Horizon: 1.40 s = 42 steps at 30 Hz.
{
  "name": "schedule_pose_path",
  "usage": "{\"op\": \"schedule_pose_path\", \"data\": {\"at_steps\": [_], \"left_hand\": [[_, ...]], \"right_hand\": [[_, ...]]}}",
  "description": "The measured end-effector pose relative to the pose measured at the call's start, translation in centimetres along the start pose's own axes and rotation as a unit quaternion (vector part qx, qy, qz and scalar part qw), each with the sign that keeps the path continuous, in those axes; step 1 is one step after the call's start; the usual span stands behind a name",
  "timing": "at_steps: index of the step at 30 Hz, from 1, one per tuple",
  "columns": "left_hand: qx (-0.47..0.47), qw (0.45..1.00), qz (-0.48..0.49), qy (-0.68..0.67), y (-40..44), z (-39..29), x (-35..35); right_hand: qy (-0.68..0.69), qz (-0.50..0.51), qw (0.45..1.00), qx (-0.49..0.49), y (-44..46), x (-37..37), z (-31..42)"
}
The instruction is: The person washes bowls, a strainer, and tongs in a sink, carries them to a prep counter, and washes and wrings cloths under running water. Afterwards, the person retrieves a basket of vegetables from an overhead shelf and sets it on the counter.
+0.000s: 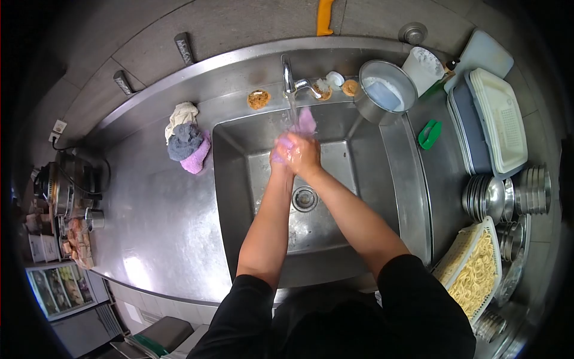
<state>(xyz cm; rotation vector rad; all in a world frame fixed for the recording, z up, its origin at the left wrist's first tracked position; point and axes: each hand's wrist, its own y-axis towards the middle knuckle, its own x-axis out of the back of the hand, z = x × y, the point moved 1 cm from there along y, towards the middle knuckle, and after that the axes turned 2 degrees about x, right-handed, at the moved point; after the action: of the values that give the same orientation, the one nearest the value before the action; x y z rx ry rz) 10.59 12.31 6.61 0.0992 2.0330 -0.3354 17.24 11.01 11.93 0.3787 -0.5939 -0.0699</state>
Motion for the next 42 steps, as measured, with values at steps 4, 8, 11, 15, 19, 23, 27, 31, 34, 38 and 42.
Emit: {"op": "schedule_pose_path", "data": {"at_steps": [4, 8, 11, 15, 19, 23, 27, 31, 34, 38, 42], "left_hand": [[0.035, 0.981, -0.172, 0.085, 0.9, 0.4, 2.4], [0.135, 0.941, -0.255, 0.176, 0.0, -1.5, 1.7], [0.171, 0.952, -0.214, 0.135, 0.5, -0.9, 3.2], [0.212, 0.959, 0.175, -0.065, 6.3, 2.5, 15.8], [-0.007, 0.997, -0.024, 0.07, 0.6, 1.4, 2.9], [0.027, 0.989, -0.138, 0.04, 0.3, 0.8, 1.9], [0.116, 0.988, -0.066, 0.083, 1.1, -0.6, 2.7], [0.007, 0.963, -0.187, 0.195, -0.5, -1.5, 1.1], [0.149, 0.942, -0.251, 0.167, -2.0, -1.8, -0.6], [0.048, 0.991, -0.112, 0.051, 0.9, -0.3, 2.8], [0.016, 0.984, -0.127, 0.126, 0.4, -0.5, 1.9]], "right_hand": [[-0.112, -0.04, 0.987, -0.111, 3.5, 0.1, -2.9], [-0.03, -0.021, 0.987, -0.158, 4.4, 0.3, -5.3], [0.108, 0.046, 0.981, -0.154, 1.3, -1.1, -3.9], [0.089, 0.086, 0.985, -0.123, -2.7, -1.4, 0.8], [0.015, 0.007, 0.984, -0.177, -0.9, -1.7, -2.5], [0.166, -0.093, 0.944, -0.271, 0.8, -1.5, -7.1], [0.549, 0.039, 0.718, -0.425, 0.2, -1.2, -7.1], [0.377, -0.096, 0.857, -0.338, 0.6, -3.0, -9.9], [0.319, -0.118, 0.901, -0.271, 0.0, -1.9, -6.9], [0.221, -0.087, 0.967, -0.092, -1.3, -2.6, -4.5], [0.031, -0.082, 0.994, -0.066, -0.5, -0.9, -2.2]]}}
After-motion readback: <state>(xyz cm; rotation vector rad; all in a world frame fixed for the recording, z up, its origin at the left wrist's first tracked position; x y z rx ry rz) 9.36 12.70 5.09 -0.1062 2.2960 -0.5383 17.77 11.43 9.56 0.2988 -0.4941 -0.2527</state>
